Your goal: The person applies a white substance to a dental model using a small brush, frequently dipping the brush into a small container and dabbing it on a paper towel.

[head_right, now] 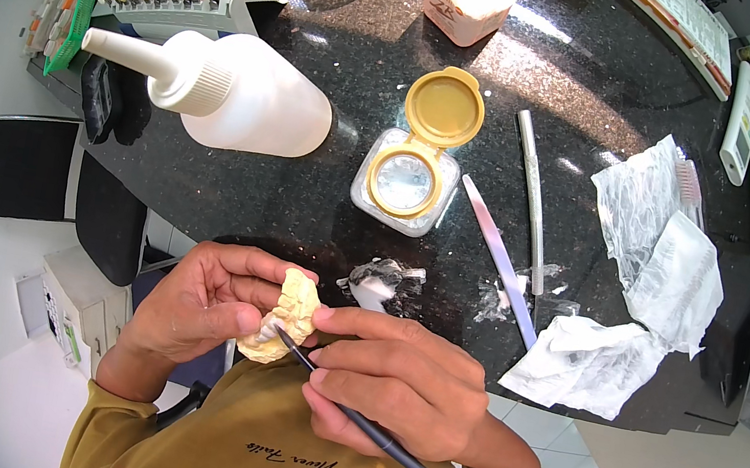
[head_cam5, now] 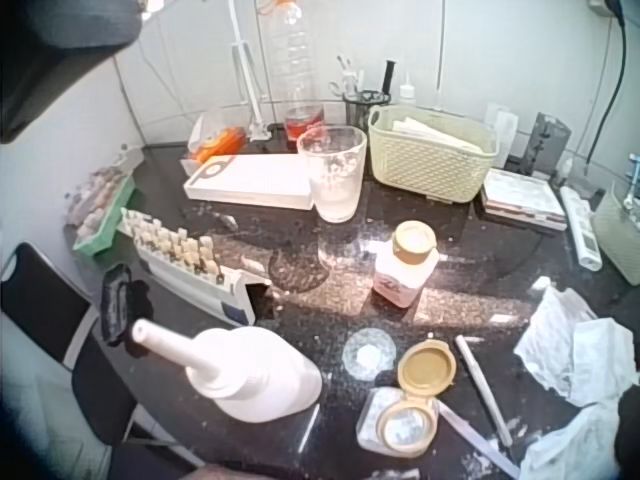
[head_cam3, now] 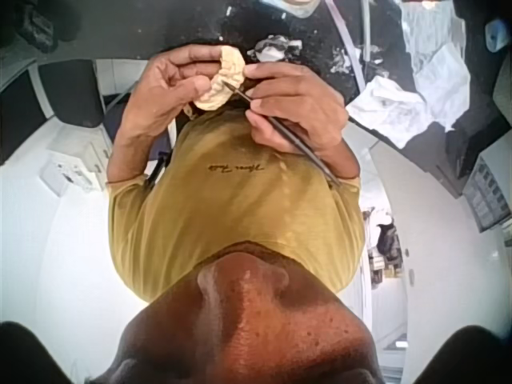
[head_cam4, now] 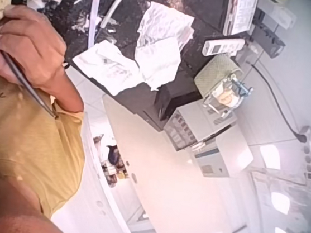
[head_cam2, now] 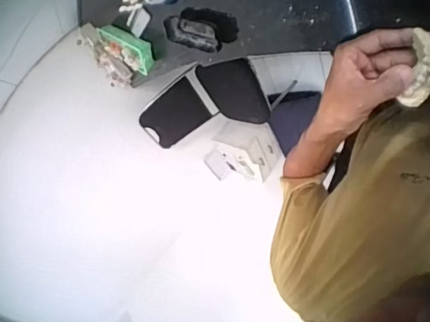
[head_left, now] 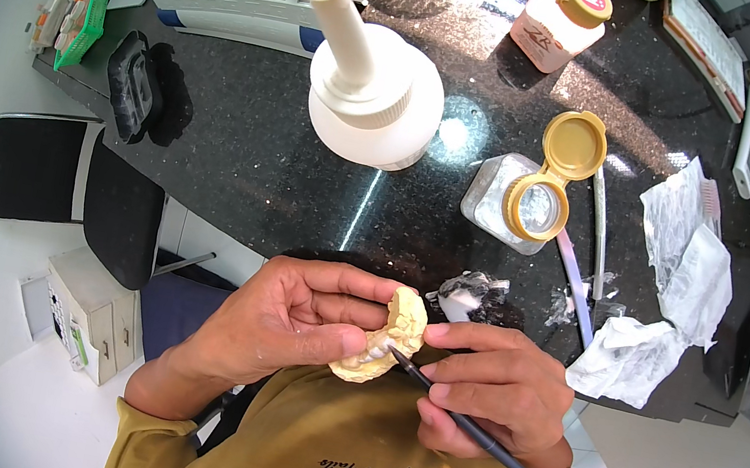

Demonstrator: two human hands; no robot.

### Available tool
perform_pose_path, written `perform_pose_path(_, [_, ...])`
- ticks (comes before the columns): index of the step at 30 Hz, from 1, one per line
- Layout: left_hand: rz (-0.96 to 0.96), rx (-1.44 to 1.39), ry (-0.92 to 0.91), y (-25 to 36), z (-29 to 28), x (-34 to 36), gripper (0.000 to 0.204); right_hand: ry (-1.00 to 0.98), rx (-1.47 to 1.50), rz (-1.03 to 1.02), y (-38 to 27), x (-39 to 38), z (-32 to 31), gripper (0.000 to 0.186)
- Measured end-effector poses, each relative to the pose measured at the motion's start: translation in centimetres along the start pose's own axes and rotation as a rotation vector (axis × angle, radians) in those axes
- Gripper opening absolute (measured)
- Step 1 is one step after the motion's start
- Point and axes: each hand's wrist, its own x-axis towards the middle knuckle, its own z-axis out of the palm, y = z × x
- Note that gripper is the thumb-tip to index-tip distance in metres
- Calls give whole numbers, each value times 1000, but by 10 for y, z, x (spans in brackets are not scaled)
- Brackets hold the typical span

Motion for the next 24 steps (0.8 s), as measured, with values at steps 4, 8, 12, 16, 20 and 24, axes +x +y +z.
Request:
perform_pose_path(4, [-4, 11, 1, 1, 0, 0, 55, -11, -7, 5, -1, 1, 0, 20])
perform_pose_path(8, [-2, 14, 2, 1, 0, 0, 55, -2, -8, 6, -1, 1, 0, 20])
perform_pose_path(12, [-2, 10, -2, 0, 0, 0, 55, 6, -6, 10, -1, 0, 0, 20])
perform_pose_path(16, [1, 6, -4, -1, -1, -1, 55, -5, -15, 10, -1, 2, 0, 20])
perform_pose_path(20, [-2, 22, -3, 0, -1, -1, 54, -5, -12, 10, -1, 3, 0, 20])
perform_pose_path(24, [3, 17, -4, 0, 0, -1, 54, 5, -6, 9, -1, 2, 0, 21])
